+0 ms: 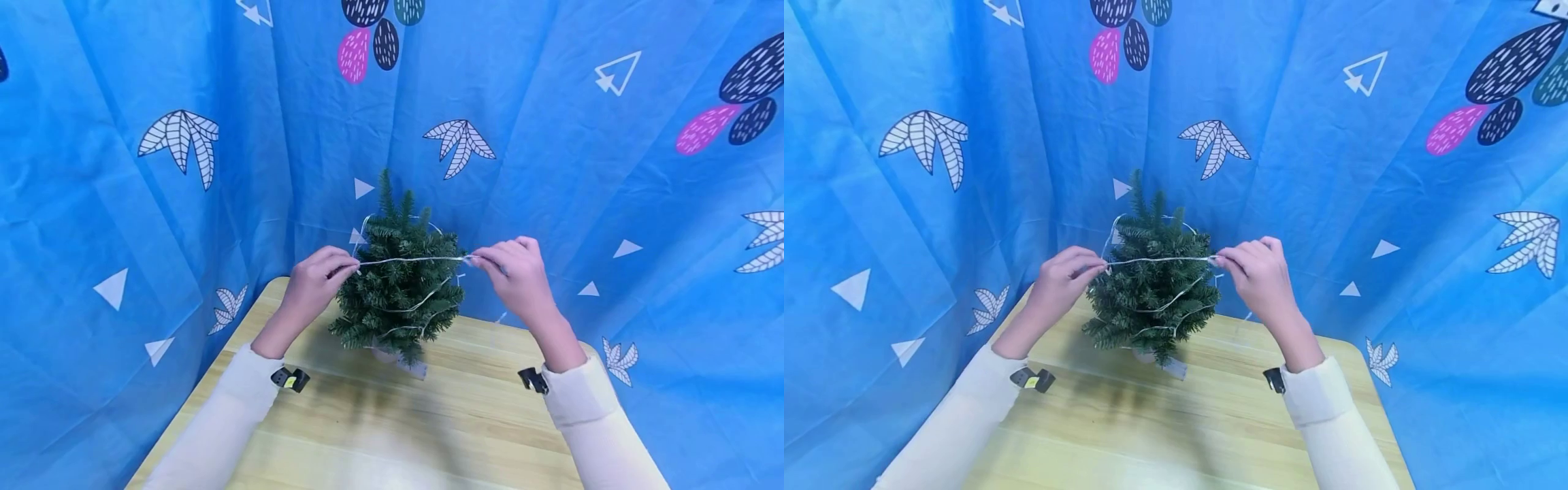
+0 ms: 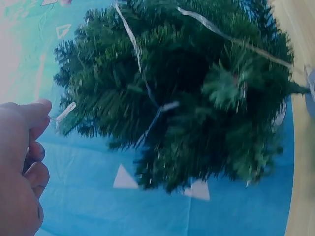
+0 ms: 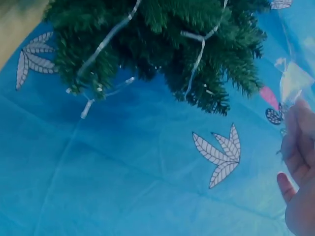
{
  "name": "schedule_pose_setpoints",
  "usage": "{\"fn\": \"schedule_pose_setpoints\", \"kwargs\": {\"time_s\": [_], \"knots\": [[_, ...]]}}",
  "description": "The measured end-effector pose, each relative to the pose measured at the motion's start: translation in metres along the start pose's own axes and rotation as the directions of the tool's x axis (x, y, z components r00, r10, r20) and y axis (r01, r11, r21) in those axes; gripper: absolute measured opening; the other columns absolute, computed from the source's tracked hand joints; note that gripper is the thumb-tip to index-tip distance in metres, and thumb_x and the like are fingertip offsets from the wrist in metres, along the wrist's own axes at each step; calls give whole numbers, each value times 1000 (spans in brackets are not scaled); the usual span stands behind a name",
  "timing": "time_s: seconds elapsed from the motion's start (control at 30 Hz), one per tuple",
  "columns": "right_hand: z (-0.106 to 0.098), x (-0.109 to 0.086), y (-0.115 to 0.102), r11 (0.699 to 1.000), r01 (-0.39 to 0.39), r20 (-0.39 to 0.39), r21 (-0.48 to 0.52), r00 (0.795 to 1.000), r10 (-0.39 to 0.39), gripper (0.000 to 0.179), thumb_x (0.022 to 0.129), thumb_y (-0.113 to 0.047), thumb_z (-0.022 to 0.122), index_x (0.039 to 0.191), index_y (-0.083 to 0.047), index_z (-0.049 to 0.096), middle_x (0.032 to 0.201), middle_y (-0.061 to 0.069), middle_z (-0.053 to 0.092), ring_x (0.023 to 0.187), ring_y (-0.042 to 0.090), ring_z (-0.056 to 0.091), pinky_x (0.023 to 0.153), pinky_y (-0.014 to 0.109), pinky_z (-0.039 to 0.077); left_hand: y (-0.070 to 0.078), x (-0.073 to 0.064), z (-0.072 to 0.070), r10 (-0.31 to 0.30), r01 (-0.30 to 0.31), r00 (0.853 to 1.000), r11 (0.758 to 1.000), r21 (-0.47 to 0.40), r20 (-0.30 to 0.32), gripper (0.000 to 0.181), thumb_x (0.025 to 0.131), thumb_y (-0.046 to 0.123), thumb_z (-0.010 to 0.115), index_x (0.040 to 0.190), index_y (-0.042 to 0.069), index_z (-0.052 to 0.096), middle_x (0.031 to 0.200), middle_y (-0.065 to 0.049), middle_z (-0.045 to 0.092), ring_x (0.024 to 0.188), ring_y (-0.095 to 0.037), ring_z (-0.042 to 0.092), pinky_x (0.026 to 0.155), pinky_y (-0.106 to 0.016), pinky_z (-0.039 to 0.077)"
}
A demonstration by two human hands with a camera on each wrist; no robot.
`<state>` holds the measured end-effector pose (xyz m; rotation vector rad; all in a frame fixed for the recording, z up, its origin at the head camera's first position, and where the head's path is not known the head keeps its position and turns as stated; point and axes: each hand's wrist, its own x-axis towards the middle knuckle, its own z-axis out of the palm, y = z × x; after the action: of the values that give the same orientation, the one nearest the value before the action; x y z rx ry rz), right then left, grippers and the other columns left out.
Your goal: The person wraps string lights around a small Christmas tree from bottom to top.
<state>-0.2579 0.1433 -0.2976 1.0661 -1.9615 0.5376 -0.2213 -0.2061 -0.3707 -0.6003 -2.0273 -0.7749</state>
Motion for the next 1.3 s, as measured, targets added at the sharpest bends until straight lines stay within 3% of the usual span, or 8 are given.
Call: {"fn": "schedule_pose_setpoints", "kwargs": {"time_s": [0.17, 0.3, 0.47, 0.57, 0.73, 0.9, 1.13, 1.3], "knots": [[-1, -20, -17, 997, -16, -4, 76, 1000, 16, 8, 82, -4, 80, 91, -3, 79, 76, 8, 73, 68, 22, 64, 84, 44, 39, -8, 6, -13, 46, -32, 995, 989, 145, -94, 9, 85, 8, 80, 94, 7, 79, 97, -8, 76, 84, -24, 73, 63, -38, 58], [3, -31, -35, 991, -43, 2, 125, 999, 43, 11, 81, -2, 80, 91, -3, 79, 76, 6, 74, 66, 18, 63, 83, 40, 39, -15, 20, -17, 74, -34, 984, 971, 237, -162, 8, 91, 12, 76, 94, 6, 79, 98, -8, 76, 87, -27, 74, 63, -42, 58], [10, -40, -52, 982, -110, 8, 151, 994, 110, 11, 81, -1, 80, 91, -4, 79, 74, 4, 72, 64, 15, 60, 85, 39, 39, -23, 32, -16, 63, -13, 983, 960, 281, -173, 12, 95, 15, 72, 98, 6, 78, 99, -9, 75, 90, -27, 72, 67, -44, 59], [13, -47, -56, 978, -146, 19, 149, 989, 145, 11, 81, -1, 80, 91, -5, 79, 72, 2, 71, 63, 13, 58, 85, 38, 39, -27, 28, -16, 44, 4, 986, 959, 283, -162, 10, 93, 13, 73, 98, 5, 78, 99, -9, 75, 90, -28, 72, 68, -45, 58], [12, -60, -61, 971, -181, 50, 159, 983, 175, 11, 82, -1, 80, 91, -5, 79, 72, -1, 70, 63, 11, 57, 86, 35, 38, -29, 10, -16, 12, 25, 993, 953, 303, -118, 9, 92, 14, 75, 97, 7, 78, 99, -8, 76, 88, -28, 72, 65, -45, 58], [2, -69, -61, 959, -228, 31, 166, 974, 226, 12, 82, 2, 78, 92, -5, 79, 72, -1, 70, 64, 11, 56, 90, 31, 36, -21, -3, -14, 30, -3, 996, 956, 292, -87, 9, 91, 14, 76, 98, 9, 79, 99, -6, 77, 89, -26, 73, 62, -42, 58], [-20, -78, -48, 912, -373, 12, 172, 926, 376, 16, 84, 5, 77, 96, -5, 79, 73, -2, 69, 78, 8, 52, 91, 23, 33, -4, -8, -5, 88, -83, 996, 970, 230, -11, 10, 90, 15, 76, 98, 11, 79, 98, -4, 76, 90, -22, 71, 71, -39, 60], [-31, -83, -40, 885, -445, 4, 138, 894, 449, 14, 86, 2, 77, 97, -7, 79, 73, 0, 69, 81, 2, 50, 87, 22, 32, 4, -12, 4, 142, -147, 989, 969, 198, 41, 13, 86, 12, 80, 99, 11, 80, 96, -3, 76, 88, -22, 70, 69, -37, 60]]}}
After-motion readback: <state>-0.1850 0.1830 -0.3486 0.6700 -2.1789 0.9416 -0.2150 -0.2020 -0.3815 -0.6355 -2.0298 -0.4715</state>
